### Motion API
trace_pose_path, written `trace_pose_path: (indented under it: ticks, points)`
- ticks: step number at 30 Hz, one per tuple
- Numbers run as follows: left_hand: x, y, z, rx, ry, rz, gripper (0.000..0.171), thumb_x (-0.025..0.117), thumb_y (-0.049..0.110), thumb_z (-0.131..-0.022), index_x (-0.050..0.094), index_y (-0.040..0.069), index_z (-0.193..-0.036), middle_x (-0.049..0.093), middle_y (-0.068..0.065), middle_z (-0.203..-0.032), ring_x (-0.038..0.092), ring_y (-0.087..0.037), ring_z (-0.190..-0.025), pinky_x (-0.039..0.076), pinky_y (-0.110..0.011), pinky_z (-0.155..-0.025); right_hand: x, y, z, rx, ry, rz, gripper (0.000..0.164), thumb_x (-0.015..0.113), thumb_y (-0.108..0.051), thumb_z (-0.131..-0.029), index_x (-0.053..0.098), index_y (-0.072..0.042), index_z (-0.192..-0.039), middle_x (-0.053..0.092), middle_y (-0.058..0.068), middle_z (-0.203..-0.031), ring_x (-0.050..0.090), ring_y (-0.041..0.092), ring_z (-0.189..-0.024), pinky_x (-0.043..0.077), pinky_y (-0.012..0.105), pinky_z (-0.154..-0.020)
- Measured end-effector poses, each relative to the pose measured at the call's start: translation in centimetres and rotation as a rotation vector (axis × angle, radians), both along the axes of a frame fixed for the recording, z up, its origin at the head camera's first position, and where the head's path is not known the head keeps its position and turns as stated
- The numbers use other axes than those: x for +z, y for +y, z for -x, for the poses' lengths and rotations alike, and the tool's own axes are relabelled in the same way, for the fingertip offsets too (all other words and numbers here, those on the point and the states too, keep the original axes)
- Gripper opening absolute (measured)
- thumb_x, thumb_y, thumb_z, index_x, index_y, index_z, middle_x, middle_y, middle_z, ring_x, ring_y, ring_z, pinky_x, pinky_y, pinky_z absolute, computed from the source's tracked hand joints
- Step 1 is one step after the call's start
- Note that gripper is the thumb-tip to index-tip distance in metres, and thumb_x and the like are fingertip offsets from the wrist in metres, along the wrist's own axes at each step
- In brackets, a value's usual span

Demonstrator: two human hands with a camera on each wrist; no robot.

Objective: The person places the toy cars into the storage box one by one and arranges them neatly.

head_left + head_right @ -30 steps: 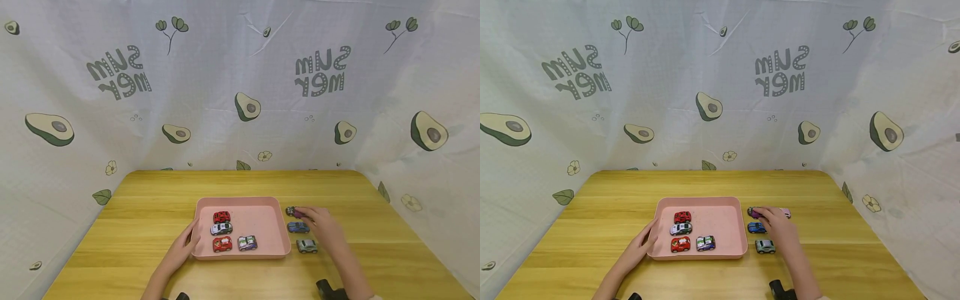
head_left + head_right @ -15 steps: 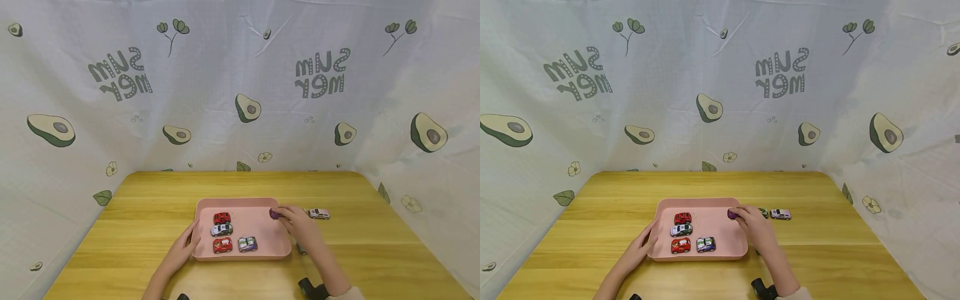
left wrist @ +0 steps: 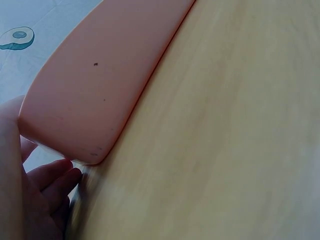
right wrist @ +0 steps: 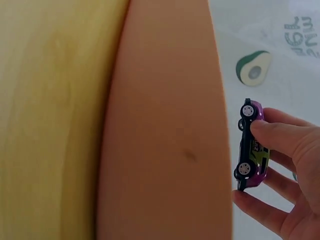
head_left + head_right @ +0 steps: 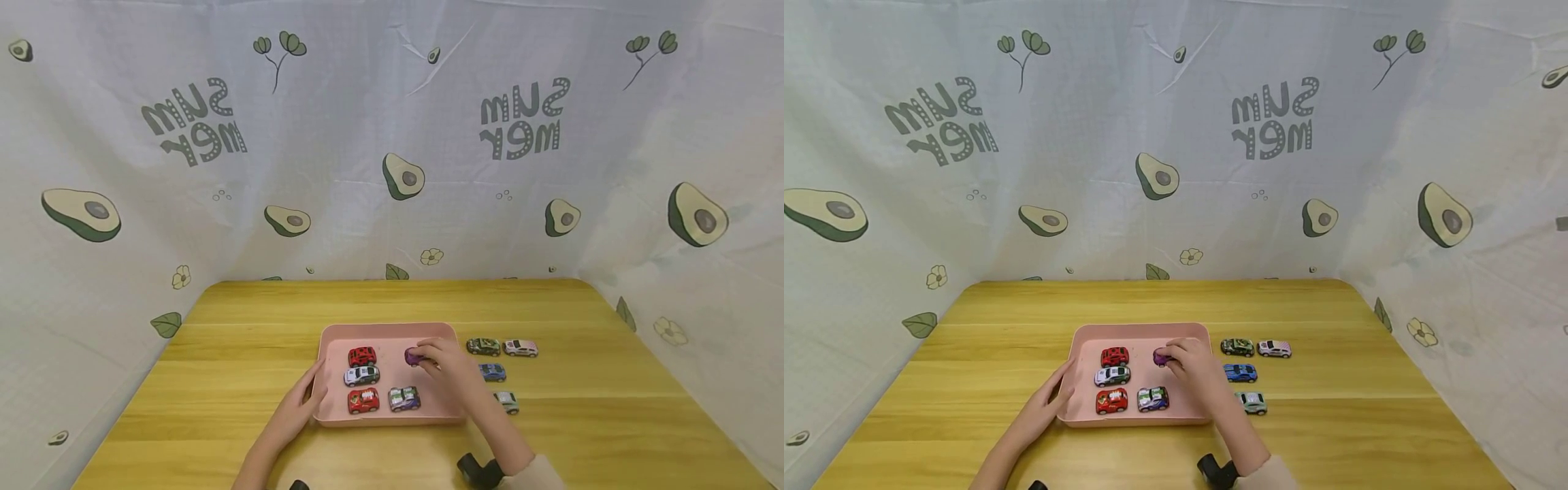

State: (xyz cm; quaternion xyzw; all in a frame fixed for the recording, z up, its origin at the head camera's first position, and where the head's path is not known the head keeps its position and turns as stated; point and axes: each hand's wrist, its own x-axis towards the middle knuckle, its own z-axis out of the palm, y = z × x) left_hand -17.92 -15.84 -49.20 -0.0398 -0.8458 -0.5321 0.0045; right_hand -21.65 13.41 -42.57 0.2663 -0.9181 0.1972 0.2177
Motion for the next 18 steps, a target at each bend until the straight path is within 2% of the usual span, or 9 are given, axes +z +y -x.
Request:
trace_pose_path:
  ticks: [3, 7, 10, 18]
  points:
    - [0.0, 0.0, 0.0, 0.001, 0.001, 0.004, 0.055, 0.052, 0.038, -0.090, 0.033, 0.027, -0.141, 0.031, -0.009, -0.148, 0.025, -0.029, -0.137, 0.021, -0.045, -0.113, -0.6, -1.0, 0.2, 0.038, -0.009, -0.006, 0.021, 0.071, -0.009, -0.075, 0.070, -0.018, -0.094, 0.067, -0.003, -0.097, 0.060, 0.015, -0.098, 0.052, 0.031, -0.085]
    - [0.0, 0.0, 0.1, -0.003, 0.000, 0.001, 0.055, 0.052, 0.038, -0.091, 0.033, 0.027, -0.141, 0.030, -0.009, -0.148, 0.024, -0.030, -0.137, 0.020, -0.047, -0.113, -1.5, -2.1, 0.3, 0.028, -0.127, -0.008, 0.019, 0.066, -0.012, -0.081, 0.069, -0.021, -0.098, 0.066, -0.006, -0.101, 0.059, 0.013, -0.102, 0.049, 0.031, -0.092]
    - [0.1, 0.0, 0.0, -0.010, -0.005, -0.006, 0.054, 0.052, 0.038, -0.091, 0.033, 0.027, -0.141, 0.030, -0.009, -0.148, 0.024, -0.031, -0.137, 0.019, -0.049, -0.113, -1.9, -2.7, 0.4, 0.016, -0.188, -0.016, 0.018, 0.063, -0.015, -0.084, 0.067, -0.023, -0.099, 0.065, -0.007, -0.103, 0.059, 0.012, -0.102, 0.050, 0.031, -0.091]
    - [0.2, -0.1, -0.1, -0.017, 0.002, -0.024, 0.053, 0.052, 0.037, -0.091, 0.035, 0.027, -0.140, 0.031, -0.010, -0.148, 0.024, -0.031, -0.137, 0.020, -0.048, -0.113, -2.8, -3.5, 1.0, 0.026, -0.224, -0.011, 0.016, 0.064, -0.012, -0.083, 0.069, -0.018, -0.097, 0.066, -0.003, -0.101, 0.060, 0.016, -0.098, 0.052, 0.032, -0.085]
